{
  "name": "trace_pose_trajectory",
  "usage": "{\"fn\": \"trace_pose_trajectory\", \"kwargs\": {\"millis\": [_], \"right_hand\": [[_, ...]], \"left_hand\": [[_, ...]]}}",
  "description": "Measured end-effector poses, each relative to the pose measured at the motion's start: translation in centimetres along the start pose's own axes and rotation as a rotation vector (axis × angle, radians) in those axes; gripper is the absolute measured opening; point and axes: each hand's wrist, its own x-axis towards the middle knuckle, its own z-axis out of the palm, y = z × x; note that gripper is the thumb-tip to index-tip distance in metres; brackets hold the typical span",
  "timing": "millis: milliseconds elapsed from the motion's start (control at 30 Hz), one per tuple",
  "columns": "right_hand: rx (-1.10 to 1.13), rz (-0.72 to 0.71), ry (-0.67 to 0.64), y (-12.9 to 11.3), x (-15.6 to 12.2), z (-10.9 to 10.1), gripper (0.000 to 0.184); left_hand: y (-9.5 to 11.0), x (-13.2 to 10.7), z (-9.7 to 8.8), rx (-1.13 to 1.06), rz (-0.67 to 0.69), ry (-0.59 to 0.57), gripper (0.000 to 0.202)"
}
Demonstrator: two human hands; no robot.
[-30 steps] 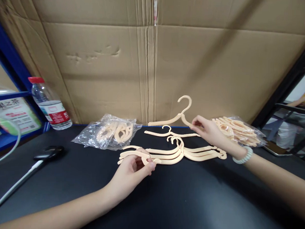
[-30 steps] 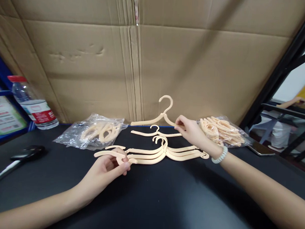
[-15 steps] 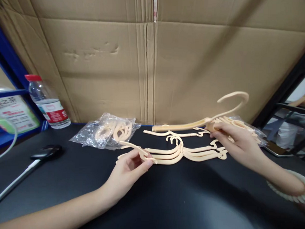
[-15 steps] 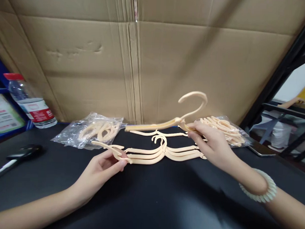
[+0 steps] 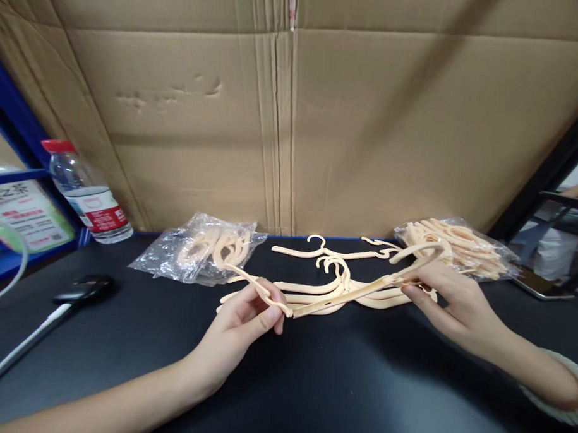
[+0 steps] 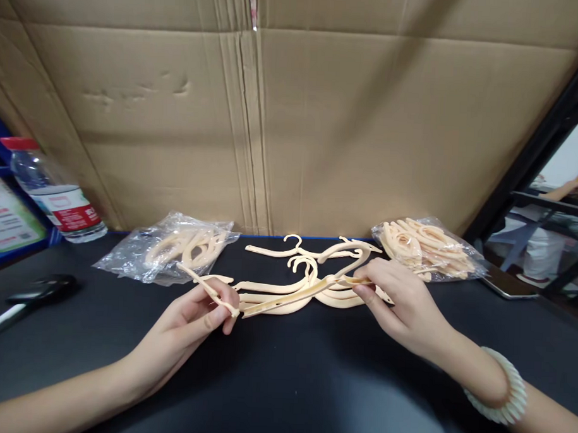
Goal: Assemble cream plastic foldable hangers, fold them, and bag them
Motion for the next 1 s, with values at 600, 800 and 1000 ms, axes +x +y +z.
{"fn": "trace_pose_trajectory", "kwargs": {"millis": [600,800,1000], "right_hand": [[-0.030,-0.022,0.056,-1.5,-0.1,0.3,0.007],[-0.012,0.034,0.062,-1.4,-0.2,0.4,0.007],[-0.013,0.032,0.064,-1.4,-0.2,0.4,0.007]], "left_hand": [[0.7,-0.2,0.7,-0.199,-0.107,0.055,0.013],[0.4,0.1,0.7,-0.153,-0.089,0.130,0.014],[0.1,0.3,0.2,-0.239,-0.143,0.101,0.013]]}}
